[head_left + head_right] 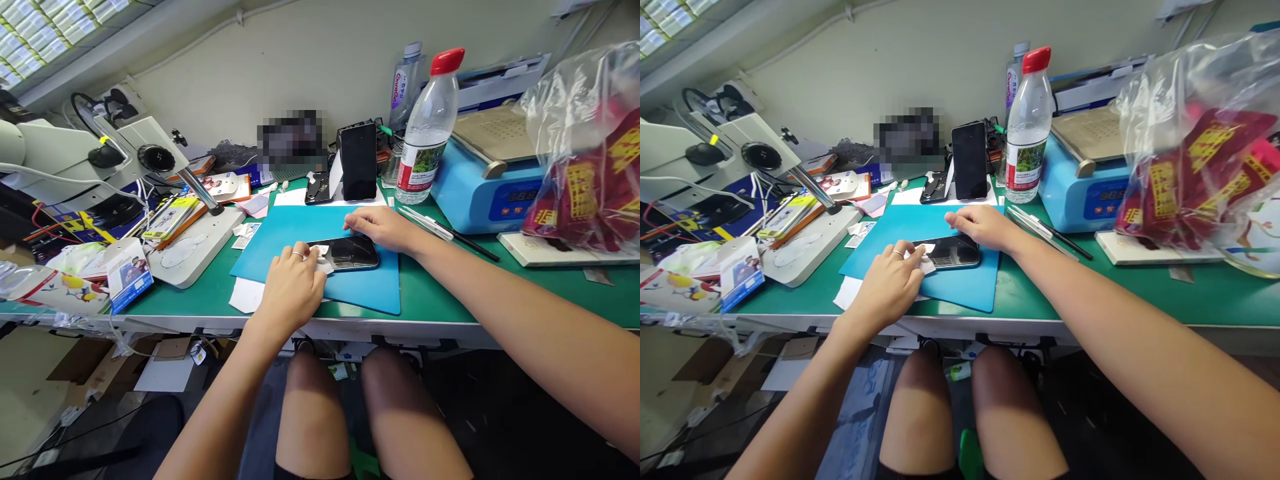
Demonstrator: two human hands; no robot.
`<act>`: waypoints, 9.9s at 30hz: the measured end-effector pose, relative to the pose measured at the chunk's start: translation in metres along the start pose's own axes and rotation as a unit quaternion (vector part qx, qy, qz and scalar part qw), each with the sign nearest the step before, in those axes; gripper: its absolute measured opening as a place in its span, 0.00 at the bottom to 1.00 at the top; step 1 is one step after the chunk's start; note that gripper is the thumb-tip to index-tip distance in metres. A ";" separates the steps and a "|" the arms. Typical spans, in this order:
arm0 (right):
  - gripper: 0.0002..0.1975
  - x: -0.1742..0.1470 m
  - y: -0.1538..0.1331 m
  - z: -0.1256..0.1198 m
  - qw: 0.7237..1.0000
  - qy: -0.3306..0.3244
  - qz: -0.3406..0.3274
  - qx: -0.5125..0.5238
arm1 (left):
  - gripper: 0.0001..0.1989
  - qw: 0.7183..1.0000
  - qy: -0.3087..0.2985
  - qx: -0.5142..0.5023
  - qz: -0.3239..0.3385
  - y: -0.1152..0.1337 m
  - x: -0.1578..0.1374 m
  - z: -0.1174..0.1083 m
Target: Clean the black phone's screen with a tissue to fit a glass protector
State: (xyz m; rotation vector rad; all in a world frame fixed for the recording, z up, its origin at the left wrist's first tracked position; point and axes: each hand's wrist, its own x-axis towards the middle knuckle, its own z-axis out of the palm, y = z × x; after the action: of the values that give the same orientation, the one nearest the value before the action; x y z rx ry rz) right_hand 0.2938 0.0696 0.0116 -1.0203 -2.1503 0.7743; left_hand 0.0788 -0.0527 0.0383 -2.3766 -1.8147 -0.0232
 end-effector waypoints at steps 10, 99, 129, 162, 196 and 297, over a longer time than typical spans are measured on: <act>0.37 -0.005 -0.001 -0.005 0.987 -0.121 -0.053 -0.086 | 0.18 1.000 0.003 0.004 -0.002 -0.001 0.015 0.003; 0.51 -0.012 -0.001 -0.002 0.986 -0.112 -0.082 -0.096 | 0.18 0.997 0.032 0.026 -0.064 -0.007 0.001 0.010; 0.50 -0.015 -0.002 -0.002 0.996 -0.039 -0.045 -0.059 | 0.23 0.991 0.102 -0.086 -0.029 0.028 0.006 0.035; 0.34 0.023 0.006 -0.012 0.956 0.177 0.215 -0.088 | 0.23 0.981 0.120 -0.149 0.027 0.011 0.011 0.042; 0.24 0.058 0.021 -0.019 0.912 0.175 0.332 -0.168 | 0.32 0.982 0.057 -0.181 0.009 0.009 0.008 0.043; 0.54 -0.022 0.009 -0.009 0.999 -0.036 0.035 0.020 | 0.33 0.981 0.083 -0.167 0.054 0.091 0.018 0.037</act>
State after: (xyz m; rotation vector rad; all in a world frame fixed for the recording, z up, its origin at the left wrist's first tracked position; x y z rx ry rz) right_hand 0.3156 0.0586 0.0051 -1.0666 -2.1602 0.8975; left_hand 0.1683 -0.0537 -0.0064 -2.5942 -1.7142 -0.5379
